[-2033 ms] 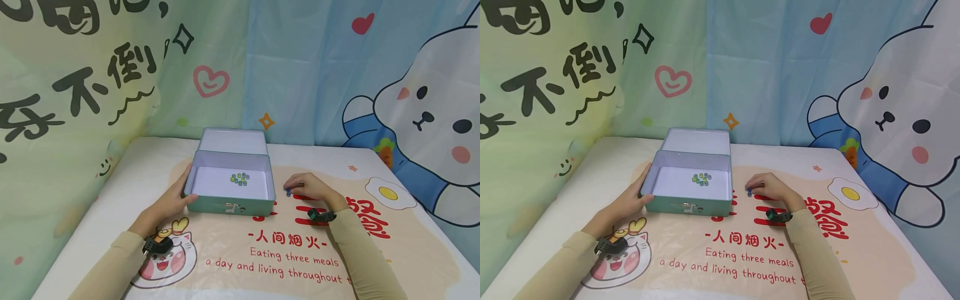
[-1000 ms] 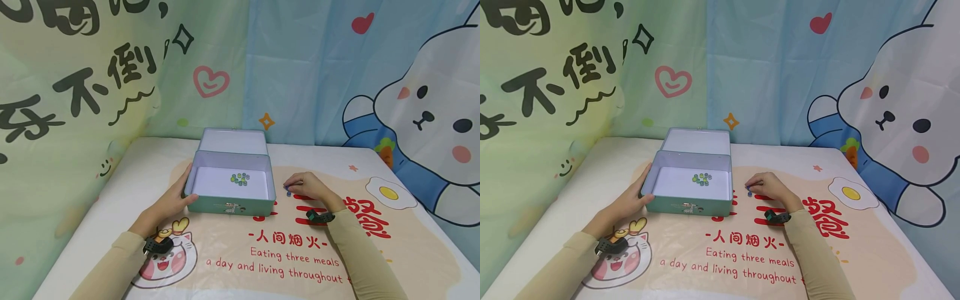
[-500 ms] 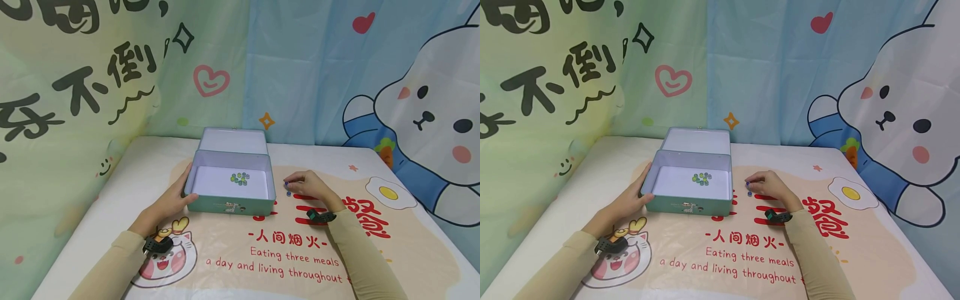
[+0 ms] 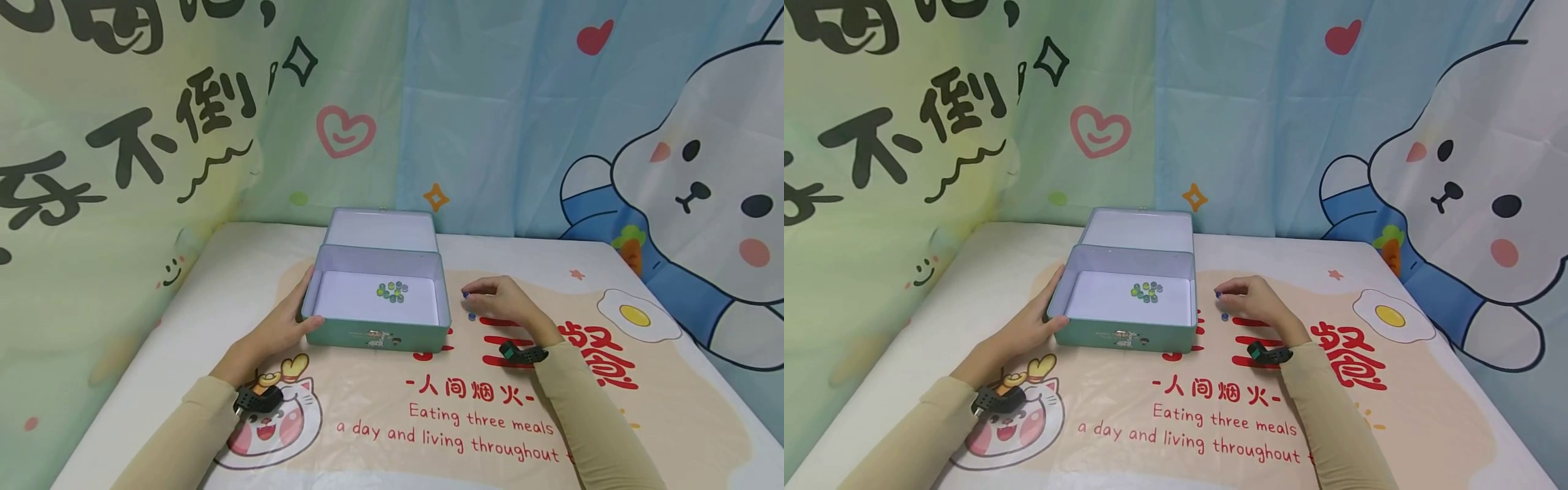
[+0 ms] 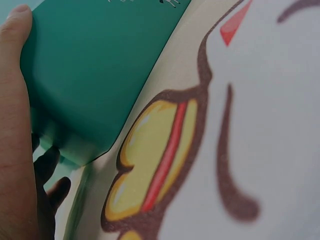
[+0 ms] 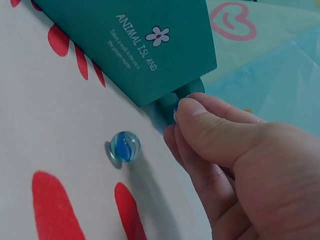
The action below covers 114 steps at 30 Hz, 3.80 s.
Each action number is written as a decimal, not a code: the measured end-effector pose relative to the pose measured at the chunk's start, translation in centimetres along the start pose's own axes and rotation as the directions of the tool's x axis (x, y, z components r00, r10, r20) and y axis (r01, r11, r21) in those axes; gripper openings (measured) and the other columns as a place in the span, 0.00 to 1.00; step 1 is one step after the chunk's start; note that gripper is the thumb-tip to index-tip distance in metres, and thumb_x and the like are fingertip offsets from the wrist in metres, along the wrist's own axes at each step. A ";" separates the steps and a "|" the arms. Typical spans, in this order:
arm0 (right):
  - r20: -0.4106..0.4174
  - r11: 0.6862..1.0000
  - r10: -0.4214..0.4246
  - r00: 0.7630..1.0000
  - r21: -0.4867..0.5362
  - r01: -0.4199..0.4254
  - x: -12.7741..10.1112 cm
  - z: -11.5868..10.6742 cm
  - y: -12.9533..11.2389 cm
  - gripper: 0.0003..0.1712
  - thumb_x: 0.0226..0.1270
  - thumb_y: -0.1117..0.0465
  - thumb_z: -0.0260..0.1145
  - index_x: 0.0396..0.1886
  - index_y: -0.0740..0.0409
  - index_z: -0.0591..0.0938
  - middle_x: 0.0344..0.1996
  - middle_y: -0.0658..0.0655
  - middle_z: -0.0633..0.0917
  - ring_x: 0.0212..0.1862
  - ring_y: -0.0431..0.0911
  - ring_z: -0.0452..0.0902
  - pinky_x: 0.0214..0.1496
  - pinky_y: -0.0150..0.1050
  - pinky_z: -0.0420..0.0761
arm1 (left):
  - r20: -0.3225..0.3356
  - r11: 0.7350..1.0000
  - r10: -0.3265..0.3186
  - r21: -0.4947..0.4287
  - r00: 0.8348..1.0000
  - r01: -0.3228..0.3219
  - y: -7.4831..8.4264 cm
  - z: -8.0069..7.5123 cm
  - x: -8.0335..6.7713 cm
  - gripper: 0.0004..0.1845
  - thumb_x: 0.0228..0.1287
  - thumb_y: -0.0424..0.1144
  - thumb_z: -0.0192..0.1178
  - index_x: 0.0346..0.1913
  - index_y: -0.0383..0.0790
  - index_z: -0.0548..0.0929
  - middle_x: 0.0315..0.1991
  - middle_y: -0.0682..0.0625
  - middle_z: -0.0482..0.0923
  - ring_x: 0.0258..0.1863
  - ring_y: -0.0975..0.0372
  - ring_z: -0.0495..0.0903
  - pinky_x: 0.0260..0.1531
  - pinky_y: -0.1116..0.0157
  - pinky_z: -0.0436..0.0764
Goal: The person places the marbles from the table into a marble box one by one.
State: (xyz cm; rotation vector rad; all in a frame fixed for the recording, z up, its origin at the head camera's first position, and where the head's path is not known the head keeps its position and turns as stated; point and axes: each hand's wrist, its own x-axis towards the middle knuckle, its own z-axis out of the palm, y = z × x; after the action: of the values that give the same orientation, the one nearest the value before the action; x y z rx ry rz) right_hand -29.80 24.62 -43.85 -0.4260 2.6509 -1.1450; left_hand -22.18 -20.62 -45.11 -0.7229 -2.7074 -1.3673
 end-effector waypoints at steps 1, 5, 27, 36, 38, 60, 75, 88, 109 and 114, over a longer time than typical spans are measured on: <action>-0.006 1.000 -0.009 1.000 0.002 0.009 0.0 0.0 0.0 0.19 0.63 0.50 0.66 0.53 0.47 0.82 0.52 0.54 0.82 0.54 0.51 0.77 0.55 0.45 0.80 | 0.001 1.000 0.003 -0.001 1.000 -0.003 0.0 0.0 0.0 0.51 0.63 0.55 0.58 0.75 0.61 0.30 0.78 0.46 0.32 0.76 0.48 0.40 0.69 0.41 0.49; -0.025 0.997 -0.073 0.997 -0.001 0.073 0.2 0.0 -0.2 0.18 0.64 0.51 0.65 0.52 0.50 0.83 0.50 0.55 0.84 0.53 0.50 0.79 0.56 0.44 0.79 | 0.000 1.000 0.013 -0.008 1.000 -0.013 -0.1 -0.1 0.0 0.51 0.62 0.58 0.57 0.75 0.61 0.30 0.78 0.47 0.32 0.76 0.48 0.40 0.69 0.41 0.49; -0.045 0.972 -0.140 0.989 0.183 0.146 -0.2 -0.6 -2.9 0.18 0.65 0.59 0.64 0.52 0.61 0.81 0.50 0.63 0.83 0.48 0.34 0.82 0.56 0.33 0.78 | 0.002 1.000 0.010 -0.002 1.000 -0.010 -0.1 -0.1 0.1 0.51 0.63 0.57 0.57 0.75 0.62 0.30 0.78 0.45 0.33 0.76 0.48 0.40 0.69 0.42 0.50; -0.065 0.954 -0.196 0.978 0.218 0.206 -0.7 -0.6 -3.9 0.21 0.64 0.55 0.66 0.52 0.63 0.80 0.49 0.60 0.84 0.48 0.35 0.81 0.53 0.30 0.79 | -0.001 1.000 0.009 0.006 1.000 -0.009 -0.1 -0.1 0.1 0.50 0.63 0.56 0.57 0.74 0.63 0.30 0.77 0.44 0.33 0.76 0.49 0.40 0.69 0.42 0.50; -0.073 0.946 -0.214 0.974 0.233 0.225 -0.8 -0.6 -4.1 0.21 0.64 0.56 0.65 0.52 0.64 0.80 0.48 0.58 0.84 0.48 0.34 0.81 0.52 0.29 0.78 | -0.001 1.000 0.007 0.007 1.000 -0.007 -0.1 0.0 0.1 0.51 0.62 0.59 0.57 0.74 0.64 0.30 0.78 0.44 0.33 0.76 0.50 0.40 0.70 0.43 0.50; -0.095 0.905 -0.334 0.938 0.245 0.347 -2.3 -0.3 -8.5 0.14 0.65 0.67 0.63 0.47 0.71 0.81 0.46 0.62 0.81 0.48 0.35 0.80 0.51 0.29 0.79 | 0.002 1.000 -0.016 0.016 1.000 0.016 0.0 -0.1 0.1 0.51 0.61 0.63 0.55 0.74 0.64 0.30 0.78 0.50 0.32 0.76 0.49 0.40 0.70 0.43 0.49; -0.065 0.910 -0.346 0.936 0.219 0.352 -0.4 0.7 -8.4 0.16 0.65 0.60 0.64 0.49 0.64 0.83 0.47 0.57 0.82 0.49 0.37 0.80 0.50 0.31 0.80 | 0.001 1.000 0.008 0.004 1.000 -0.008 -0.1 -0.1 0.0 0.51 0.62 0.55 0.59 0.75 0.60 0.32 0.78 0.49 0.34 0.76 0.49 0.42 0.69 0.42 0.50; 0.067 0.910 -0.405 0.912 0.121 0.396 0.7 0.5 -12.8 0.12 0.65 0.66 0.63 0.47 0.64 0.84 0.46 0.62 0.84 0.45 0.43 0.82 0.46 0.31 0.81 | -0.006 1.000 0.014 0.024 1.000 -0.014 0.0 0.0 0.1 0.51 0.63 0.53 0.58 0.74 0.63 0.30 0.78 0.45 0.33 0.76 0.49 0.41 0.69 0.42 0.50; 0.186 0.853 -0.522 0.832 0.110 0.510 7.4 3.0 -15.5 0.11 0.64 0.65 0.65 0.44 0.60 0.86 0.43 0.61 0.86 0.45 0.45 0.84 0.48 0.34 0.81 | -0.004 1.000 0.008 -0.005 1.000 -0.008 -0.2 -0.1 0.0 0.51 0.62 0.61 0.56 0.74 0.64 0.30 0.78 0.52 0.32 0.76 0.51 0.40 0.70 0.44 0.49; 0.176 0.846 -0.532 0.828 0.128 0.517 7.6 3.6 -16.6 0.10 0.63 0.69 0.64 0.43 0.66 0.85 0.43 0.67 0.85 0.45 0.51 0.84 0.49 0.37 0.82 | -0.015 1.000 0.008 0.000 1.000 -0.008 -0.3 -0.1 0.0 0.51 0.61 0.63 0.55 0.74 0.65 0.30 0.78 0.47 0.33 0.76 0.51 0.40 0.70 0.44 0.49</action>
State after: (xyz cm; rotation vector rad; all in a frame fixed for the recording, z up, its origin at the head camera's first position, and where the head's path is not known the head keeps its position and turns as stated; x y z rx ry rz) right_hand -32.86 8.71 -34.69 -1.2504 2.3572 -1.2486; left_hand -22.36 -20.83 -45.32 -0.7197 -2.6897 -1.3655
